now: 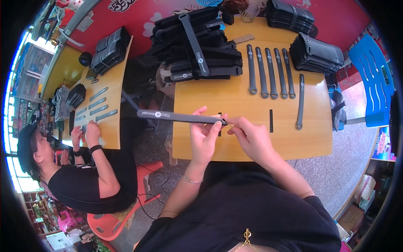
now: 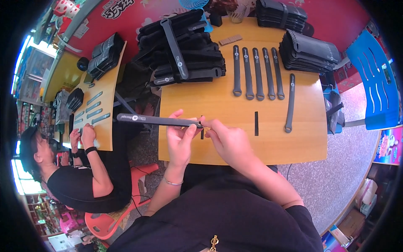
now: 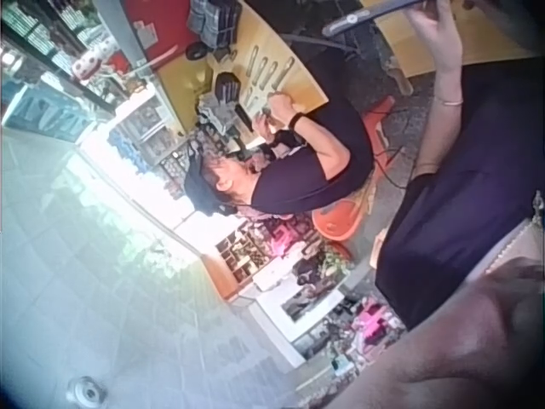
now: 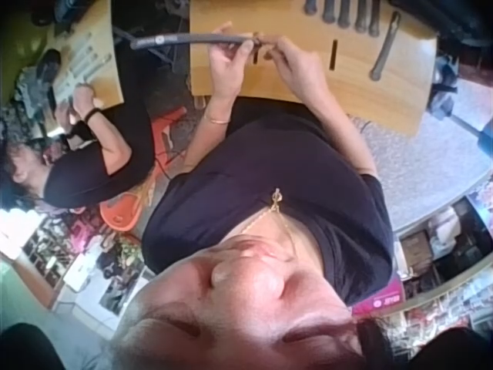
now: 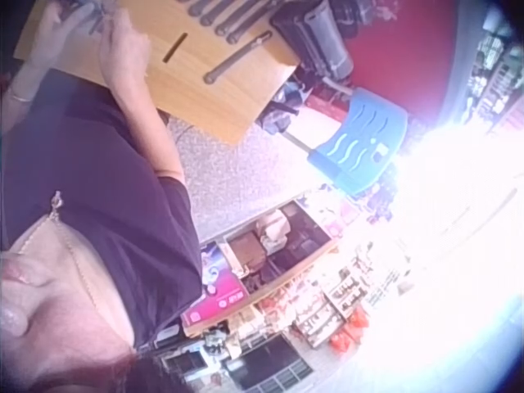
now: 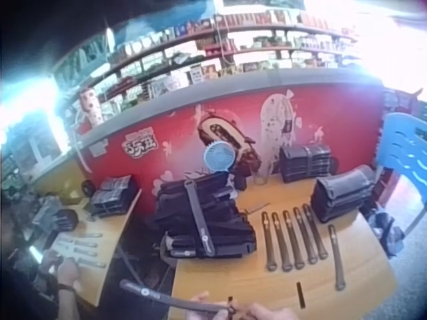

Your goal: Manually attaching hardware components like rivets and buckles to leather straps.

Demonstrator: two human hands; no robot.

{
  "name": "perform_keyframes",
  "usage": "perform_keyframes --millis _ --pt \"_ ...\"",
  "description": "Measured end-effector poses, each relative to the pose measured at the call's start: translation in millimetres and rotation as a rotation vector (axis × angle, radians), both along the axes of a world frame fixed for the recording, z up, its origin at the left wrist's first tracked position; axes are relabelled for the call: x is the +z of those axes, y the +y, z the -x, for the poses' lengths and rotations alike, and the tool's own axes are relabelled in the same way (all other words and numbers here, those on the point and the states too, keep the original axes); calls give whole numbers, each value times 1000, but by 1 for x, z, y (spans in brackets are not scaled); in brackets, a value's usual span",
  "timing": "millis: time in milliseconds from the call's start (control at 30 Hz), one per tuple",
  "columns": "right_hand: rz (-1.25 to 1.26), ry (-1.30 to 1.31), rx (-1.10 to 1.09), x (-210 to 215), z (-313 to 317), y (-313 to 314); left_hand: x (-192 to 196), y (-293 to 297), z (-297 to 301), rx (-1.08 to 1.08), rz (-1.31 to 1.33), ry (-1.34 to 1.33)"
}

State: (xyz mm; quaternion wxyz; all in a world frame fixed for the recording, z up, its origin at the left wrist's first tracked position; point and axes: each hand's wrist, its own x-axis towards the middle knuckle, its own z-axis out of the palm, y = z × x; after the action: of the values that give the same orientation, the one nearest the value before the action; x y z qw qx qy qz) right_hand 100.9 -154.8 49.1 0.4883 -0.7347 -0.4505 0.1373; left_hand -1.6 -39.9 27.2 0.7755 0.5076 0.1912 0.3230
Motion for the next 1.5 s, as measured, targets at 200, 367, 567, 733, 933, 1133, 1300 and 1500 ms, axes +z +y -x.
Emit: perform_keyframes --millis 200,367,567,733,933,1133,1300,1500 --pt "69 114 61 0 0 0 0 11 4 -112 100 -19" --pt "-24 -84 -34 -9 3 4 -8 -4 -4 8 42 66" --pt "-87 -100 -83 -9 4 5 -7 -14 -9 136 -139 120" --pt "-140 -33 -59 -18 3 6 -8 -13 -12 166 -215 107" --pt "-168 49 -54 -14 1 5 -21 -6 -5 99 -335 202" --pt "-150 704 29 -5 0 7 -18 -19 -5 43 -277 210" --pt "-202 654 106 -16 -1 9 -24 -17 -2 37 -278 152" --pt "-85 422 62 -16 5 3 -22 -12 -2 68 -338 127"
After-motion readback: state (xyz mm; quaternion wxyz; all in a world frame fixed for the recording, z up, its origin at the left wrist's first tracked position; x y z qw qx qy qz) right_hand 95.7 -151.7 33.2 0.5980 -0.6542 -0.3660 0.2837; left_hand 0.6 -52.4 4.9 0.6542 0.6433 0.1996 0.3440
